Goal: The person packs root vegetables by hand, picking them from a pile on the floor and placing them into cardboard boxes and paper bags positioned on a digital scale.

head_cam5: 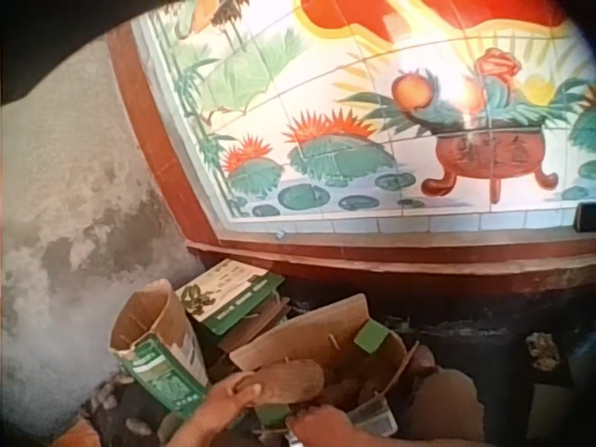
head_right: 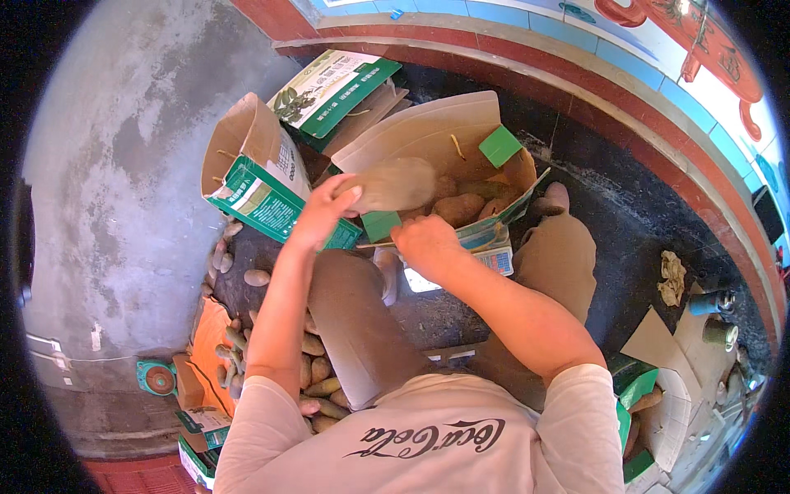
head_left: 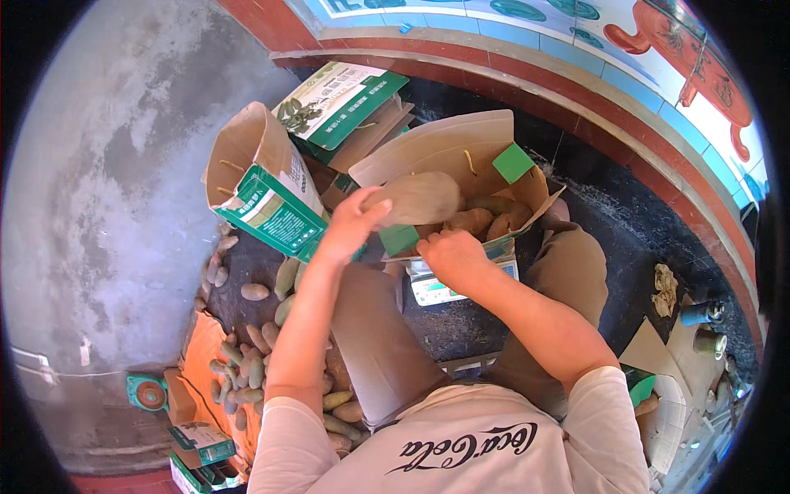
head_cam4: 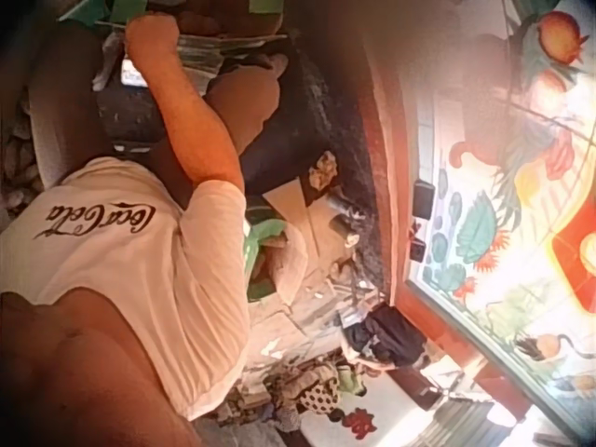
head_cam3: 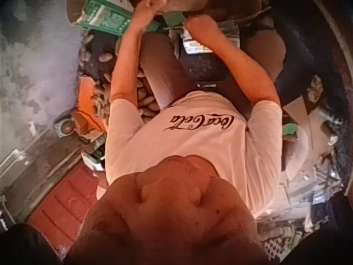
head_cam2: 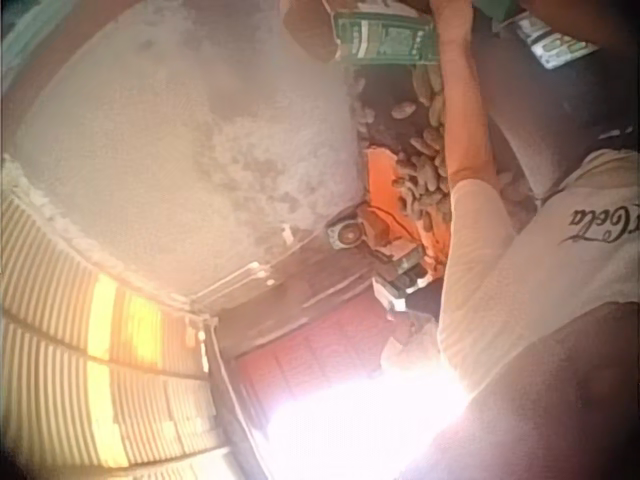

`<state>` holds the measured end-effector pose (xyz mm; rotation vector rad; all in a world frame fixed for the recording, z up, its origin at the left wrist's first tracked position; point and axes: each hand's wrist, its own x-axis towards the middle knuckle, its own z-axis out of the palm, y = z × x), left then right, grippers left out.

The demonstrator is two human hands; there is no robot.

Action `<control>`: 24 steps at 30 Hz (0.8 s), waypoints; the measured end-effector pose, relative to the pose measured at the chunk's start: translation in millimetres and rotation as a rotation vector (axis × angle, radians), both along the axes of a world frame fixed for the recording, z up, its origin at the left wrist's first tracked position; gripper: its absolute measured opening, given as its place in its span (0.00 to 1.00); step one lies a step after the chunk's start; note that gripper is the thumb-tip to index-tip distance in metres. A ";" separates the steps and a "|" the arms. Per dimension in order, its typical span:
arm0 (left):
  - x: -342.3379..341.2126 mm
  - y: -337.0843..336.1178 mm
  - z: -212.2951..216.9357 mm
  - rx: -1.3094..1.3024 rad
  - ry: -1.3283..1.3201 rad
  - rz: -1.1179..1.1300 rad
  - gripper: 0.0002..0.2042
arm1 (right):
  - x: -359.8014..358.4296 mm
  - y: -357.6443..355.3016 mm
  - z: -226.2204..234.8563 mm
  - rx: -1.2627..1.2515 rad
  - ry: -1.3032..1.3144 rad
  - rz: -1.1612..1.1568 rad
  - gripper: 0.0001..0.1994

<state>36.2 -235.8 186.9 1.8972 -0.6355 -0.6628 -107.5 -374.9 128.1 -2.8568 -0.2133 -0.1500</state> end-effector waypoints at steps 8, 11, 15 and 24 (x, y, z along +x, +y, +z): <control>-12.1 35.8 -0.2 -0.132 -0.119 0.026 0.19 | -0.6 2.2 -1.5 -0.005 0.002 -0.007 0.07; -12.3 80.8 -3.8 -0.255 -0.199 0.230 0.17 | -0.4 1.4 -3.7 -0.009 0.021 -0.003 0.07; -16.3 160.4 -44.5 -0.182 -0.151 0.593 0.14 | -0.7 3.6 -2.5 -0.042 -0.013 0.005 0.06; -125.0 327.7 -240.7 0.941 -0.124 0.495 0.15 | 3.9 1.8 -2.0 -0.066 -0.154 0.040 0.03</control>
